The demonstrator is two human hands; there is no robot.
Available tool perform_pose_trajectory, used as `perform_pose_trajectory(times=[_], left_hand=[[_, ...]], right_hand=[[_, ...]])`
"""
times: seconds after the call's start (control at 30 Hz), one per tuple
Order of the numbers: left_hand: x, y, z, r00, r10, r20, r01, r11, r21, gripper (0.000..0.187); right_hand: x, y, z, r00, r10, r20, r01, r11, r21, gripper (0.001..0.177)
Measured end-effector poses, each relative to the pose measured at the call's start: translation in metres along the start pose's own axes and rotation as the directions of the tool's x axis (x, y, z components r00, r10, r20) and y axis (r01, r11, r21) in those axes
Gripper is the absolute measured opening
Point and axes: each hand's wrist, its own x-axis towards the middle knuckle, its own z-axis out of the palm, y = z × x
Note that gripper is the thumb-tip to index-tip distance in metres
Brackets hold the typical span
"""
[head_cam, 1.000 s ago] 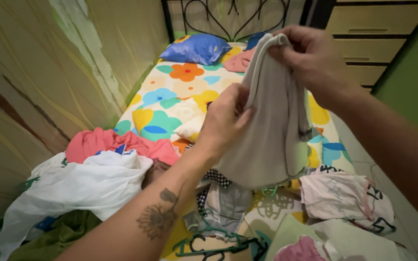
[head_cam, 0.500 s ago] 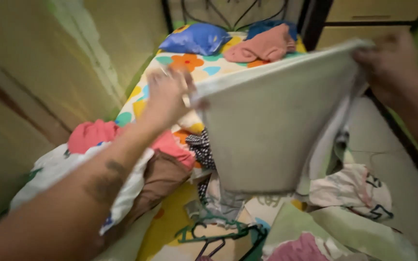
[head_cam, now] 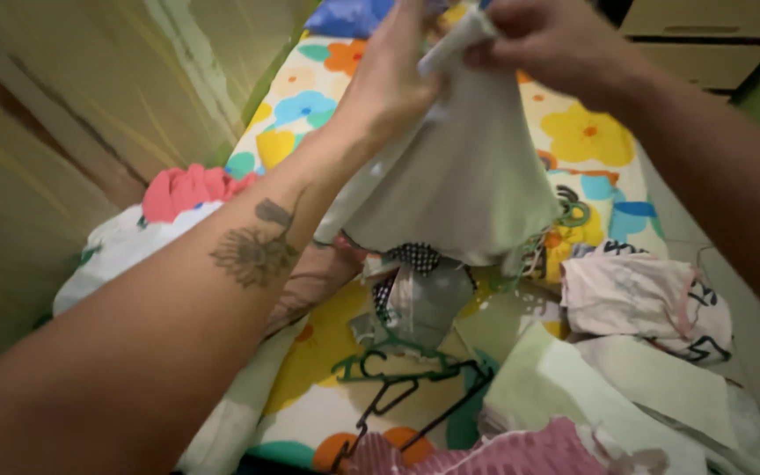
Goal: Folding and organizing various items of clothing on a bed.
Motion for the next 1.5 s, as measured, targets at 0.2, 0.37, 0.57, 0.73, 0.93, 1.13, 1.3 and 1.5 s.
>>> perform_pose_trajectory(times=[0.2,0.37,0.57,0.73,0.93,1.13,1.3,1.5], left_hand=[[-0.133,-0.021,-0.049,0.678,-0.68,0.279,0.588,0.73,0.348,0.038],[-0.19,-0.03,-0.123,0.629,-0.752,0.195,0.653,0.647,0.394,0.044],[-0.153,0.045,-0.19,0.39,-0.921,0.002,0.921,0.39,0.022,0.033],[-0.184,0.077,-0.206,0.3,-0.942,0.152,0.954,0.293,-0.067,0.032],[-0.383,0.109,-0.115,-0.129,-0.877,0.462,0.99,-0.143,0.007,0.037],[-0.508,0.137,-0.042,-0.308,-0.888,0.342,0.921,-0.368,-0.127,0.027],[-0.504,0.053,-0.026,-0.196,-0.978,0.069,0.972,-0.185,0.143,0.037],[-0.439,0.006,-0.002,-0.152,-0.964,-0.219,0.959,-0.197,0.204,0.094]], right_hand=[[-0.01,0.011,0.007,0.976,0.182,-0.119,-0.149,0.958,0.245,0.029],[-0.026,-0.016,0.046,0.876,0.419,-0.238,-0.363,0.899,0.246,0.027],[-0.027,-0.048,0.052,0.861,0.461,-0.215,-0.364,0.854,0.373,0.026],[-0.086,0.046,0.052,0.885,0.466,-0.008,-0.44,0.841,0.316,0.027],[-0.208,0.077,0.135,0.504,0.703,0.503,-0.761,0.636,-0.127,0.033],[-0.216,0.052,0.211,0.192,0.825,0.532,-0.874,0.39,-0.289,0.04],[-0.199,0.134,0.255,0.372,0.817,0.44,-0.883,0.457,-0.102,0.049],[-0.162,0.178,0.311,0.384,0.905,0.184,-0.916,0.398,-0.047,0.084]])
